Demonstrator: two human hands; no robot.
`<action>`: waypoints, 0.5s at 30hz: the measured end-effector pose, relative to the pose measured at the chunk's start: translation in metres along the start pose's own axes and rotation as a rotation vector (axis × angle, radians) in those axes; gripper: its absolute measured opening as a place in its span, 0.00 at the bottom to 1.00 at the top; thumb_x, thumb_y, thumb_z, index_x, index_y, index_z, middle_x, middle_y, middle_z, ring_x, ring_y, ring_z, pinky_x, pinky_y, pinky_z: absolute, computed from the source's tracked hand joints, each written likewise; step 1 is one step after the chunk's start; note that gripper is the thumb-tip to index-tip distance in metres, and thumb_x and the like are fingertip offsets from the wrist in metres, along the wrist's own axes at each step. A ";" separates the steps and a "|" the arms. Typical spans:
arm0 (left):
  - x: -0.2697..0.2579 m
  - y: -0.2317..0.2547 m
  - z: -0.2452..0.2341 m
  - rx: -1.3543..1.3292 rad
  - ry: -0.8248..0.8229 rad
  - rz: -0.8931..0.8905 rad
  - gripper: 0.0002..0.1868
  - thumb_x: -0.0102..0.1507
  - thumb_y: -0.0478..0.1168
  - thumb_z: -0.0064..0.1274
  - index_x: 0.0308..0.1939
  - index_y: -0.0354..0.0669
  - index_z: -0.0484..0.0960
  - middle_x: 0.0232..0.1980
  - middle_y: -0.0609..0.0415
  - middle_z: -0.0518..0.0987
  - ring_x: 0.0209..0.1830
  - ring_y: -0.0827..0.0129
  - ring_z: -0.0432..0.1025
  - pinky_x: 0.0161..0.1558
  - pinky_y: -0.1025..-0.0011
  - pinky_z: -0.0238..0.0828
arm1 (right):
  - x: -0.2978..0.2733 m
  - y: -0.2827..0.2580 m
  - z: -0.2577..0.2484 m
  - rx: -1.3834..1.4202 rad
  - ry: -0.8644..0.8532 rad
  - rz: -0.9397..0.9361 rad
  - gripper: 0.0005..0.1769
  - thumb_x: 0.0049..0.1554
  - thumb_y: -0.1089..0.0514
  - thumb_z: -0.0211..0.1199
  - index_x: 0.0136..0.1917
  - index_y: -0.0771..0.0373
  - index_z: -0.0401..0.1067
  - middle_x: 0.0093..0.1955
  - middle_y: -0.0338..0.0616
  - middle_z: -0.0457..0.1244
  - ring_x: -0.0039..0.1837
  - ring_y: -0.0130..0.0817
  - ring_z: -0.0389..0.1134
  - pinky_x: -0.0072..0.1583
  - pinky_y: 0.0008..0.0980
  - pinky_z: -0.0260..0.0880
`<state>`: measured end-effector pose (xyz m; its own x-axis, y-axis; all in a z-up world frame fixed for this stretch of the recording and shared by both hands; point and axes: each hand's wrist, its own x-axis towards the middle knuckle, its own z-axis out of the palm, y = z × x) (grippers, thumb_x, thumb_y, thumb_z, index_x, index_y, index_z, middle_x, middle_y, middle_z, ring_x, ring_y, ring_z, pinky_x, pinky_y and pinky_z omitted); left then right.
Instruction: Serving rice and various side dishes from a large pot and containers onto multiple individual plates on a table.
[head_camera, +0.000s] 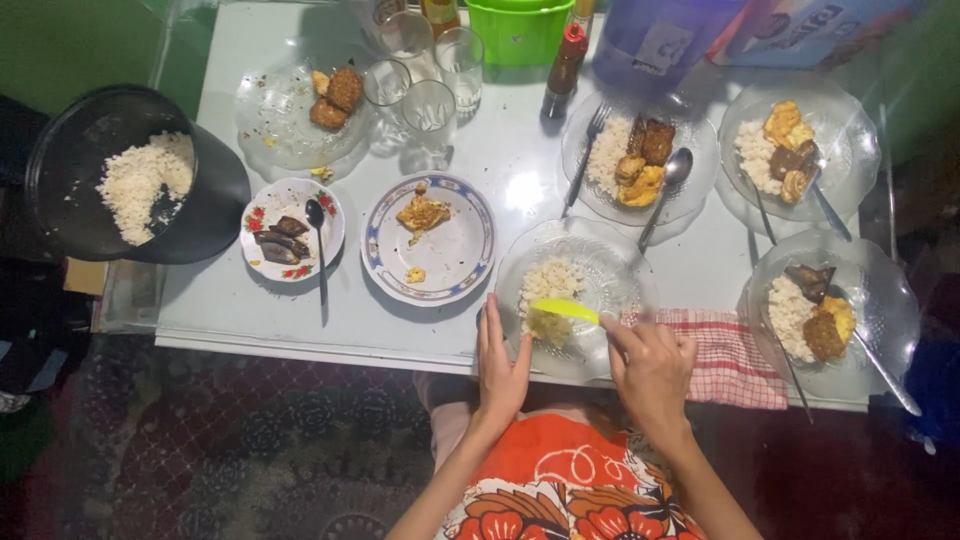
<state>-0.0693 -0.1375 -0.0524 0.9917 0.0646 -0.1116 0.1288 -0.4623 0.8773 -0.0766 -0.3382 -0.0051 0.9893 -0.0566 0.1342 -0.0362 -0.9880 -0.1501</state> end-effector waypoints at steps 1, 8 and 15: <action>0.000 0.003 -0.002 -0.001 0.008 0.000 0.42 0.67 0.39 0.50 0.79 0.40 0.44 0.79 0.39 0.52 0.80 0.46 0.45 0.75 0.50 0.44 | 0.001 0.001 -0.001 0.001 0.003 -0.008 0.13 0.53 0.51 0.68 0.51 0.34 0.80 0.37 0.30 0.68 0.48 0.31 0.69 0.56 0.38 0.61; 0.002 0.007 -0.027 -0.102 0.086 -0.036 0.37 0.69 0.38 0.45 0.79 0.37 0.46 0.79 0.38 0.51 0.79 0.46 0.46 0.75 0.52 0.44 | 0.038 -0.027 -0.048 0.469 -0.088 0.133 0.13 0.58 0.53 0.66 0.57 0.41 0.81 0.42 0.41 0.72 0.48 0.44 0.72 0.55 0.40 0.64; 0.014 -0.004 -0.075 -0.223 0.249 -0.102 0.34 0.71 0.40 0.38 0.79 0.40 0.45 0.80 0.40 0.51 0.80 0.49 0.44 0.76 0.53 0.42 | 0.062 -0.095 -0.037 0.879 -0.437 0.185 0.21 0.60 0.52 0.60 0.66 0.44 0.77 0.37 0.52 0.73 0.46 0.47 0.74 0.56 0.44 0.70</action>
<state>-0.0561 -0.0687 -0.0225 0.9386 0.3267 -0.1112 0.1961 -0.2398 0.9508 -0.0168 -0.2534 0.0542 0.9502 0.0331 -0.3100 -0.2524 -0.5018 -0.8274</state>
